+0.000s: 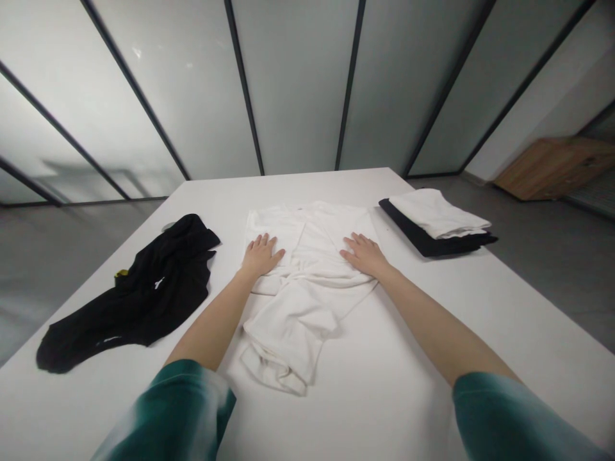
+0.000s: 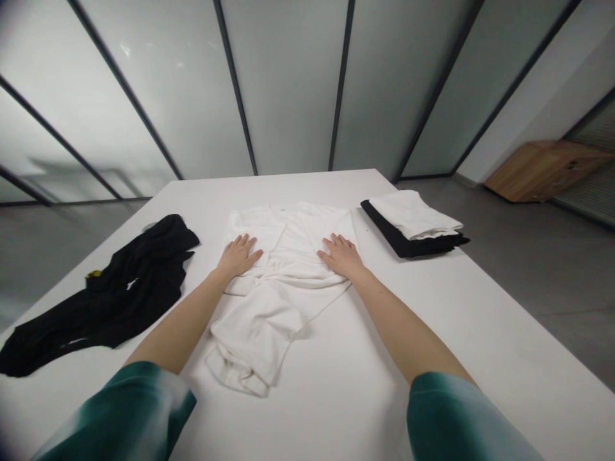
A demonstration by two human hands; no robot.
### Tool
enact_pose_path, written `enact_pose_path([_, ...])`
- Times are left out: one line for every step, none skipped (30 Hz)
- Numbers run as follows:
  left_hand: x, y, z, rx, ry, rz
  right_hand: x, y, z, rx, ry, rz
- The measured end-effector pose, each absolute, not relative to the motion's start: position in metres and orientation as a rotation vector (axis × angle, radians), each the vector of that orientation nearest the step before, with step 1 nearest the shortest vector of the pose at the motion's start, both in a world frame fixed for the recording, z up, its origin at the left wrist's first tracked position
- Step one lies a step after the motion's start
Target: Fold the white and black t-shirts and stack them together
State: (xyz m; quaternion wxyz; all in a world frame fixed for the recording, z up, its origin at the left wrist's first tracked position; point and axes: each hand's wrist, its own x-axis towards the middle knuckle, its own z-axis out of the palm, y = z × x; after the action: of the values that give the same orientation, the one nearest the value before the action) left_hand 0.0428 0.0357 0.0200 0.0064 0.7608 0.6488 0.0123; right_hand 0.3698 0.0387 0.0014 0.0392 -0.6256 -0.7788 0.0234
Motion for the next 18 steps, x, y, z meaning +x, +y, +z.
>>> enact_pose_path([0.043, 0.036, 0.020, 2.377, 2.031, 0.043, 0.370, 0.039, 0.001, -1.916, -2.386, 0.071])
enact_pose_path([0.042, 0.036, 0.020, 2.377, 2.033, 0.052, 0.370, 0.038, 0.001, -1.913, -2.384, 0.066])
enact_pose_path([0.042, 0.036, 0.020, 2.383, 2.035, 0.069, 0.370, 0.038, 0.000, -1.912, -2.380, 0.059])
enact_pose_path([0.042, 0.035, 0.020, 2.393, 2.039, 0.097, 0.370, 0.038, 0.001, -1.908, -2.378, 0.047])
enact_pose_path([0.043, 0.034, 0.021, 2.404, 2.048, 0.132, 0.370, 0.037, 0.001, -1.899, -2.375, 0.027])
enact_pose_path([0.043, 0.033, 0.022, 2.414, 2.067, 0.169, 0.369, 0.036, 0.003, -1.887, -2.369, 0.000])
enact_pose_path([0.045, 0.031, 0.024, 2.421, 2.089, 0.197, 0.368, 0.035, 0.006, -1.871, -2.361, -0.036])
enact_pose_path([0.046, 0.030, 0.026, 2.425, 2.111, 0.209, 0.367, 0.033, 0.009, -1.855, -2.346, -0.079])
enact_pose_path([0.048, 0.028, 0.029, 2.422, 2.129, 0.199, 0.365, 0.031, 0.014, -1.843, -2.326, -0.120])
enact_pose_path([0.050, 0.027, 0.032, 2.414, 2.139, 0.168, 0.363, 0.028, 0.019, -1.837, -2.303, -0.150])
enact_pose_path([0.053, 0.026, 0.036, 2.402, 2.143, 0.123, 0.360, 0.025, 0.024, -1.841, -2.288, -0.162])
enact_pose_path([0.055, 0.024, 0.040, 2.386, 2.143, 0.075, 0.356, 0.022, 0.029, -1.853, -2.287, -0.154])
enact_pose_path([0.057, 0.023, 0.045, 2.367, 2.138, 0.022, 0.352, 0.018, 0.033, -1.874, -2.299, -0.130])
enact_pose_path([0.058, 0.022, 0.050, 2.348, 2.127, -0.037, 0.348, 0.015, 0.036, -1.903, -2.321, -0.101])
enact_pose_path([0.059, 0.021, 0.056, 2.331, 2.105, -0.103, 0.344, 0.012, 0.038, -1.935, -2.347, -0.075])
enact_pose_path([0.060, 0.019, 0.062, 2.313, 2.072, -0.175, 0.340, 0.009, 0.039, -1.968, -2.369, -0.058])
enact_pose_path([0.061, 0.017, 0.068, 2.297, 2.029, -0.252, 0.337, 0.006, 0.040, -1.998, -2.384, -0.048])
enact_pose_path([0.062, 0.015, 0.073, 2.280, 1.980, -0.327, 0.334, 0.004, 0.040, -2.023, -2.391, -0.041])
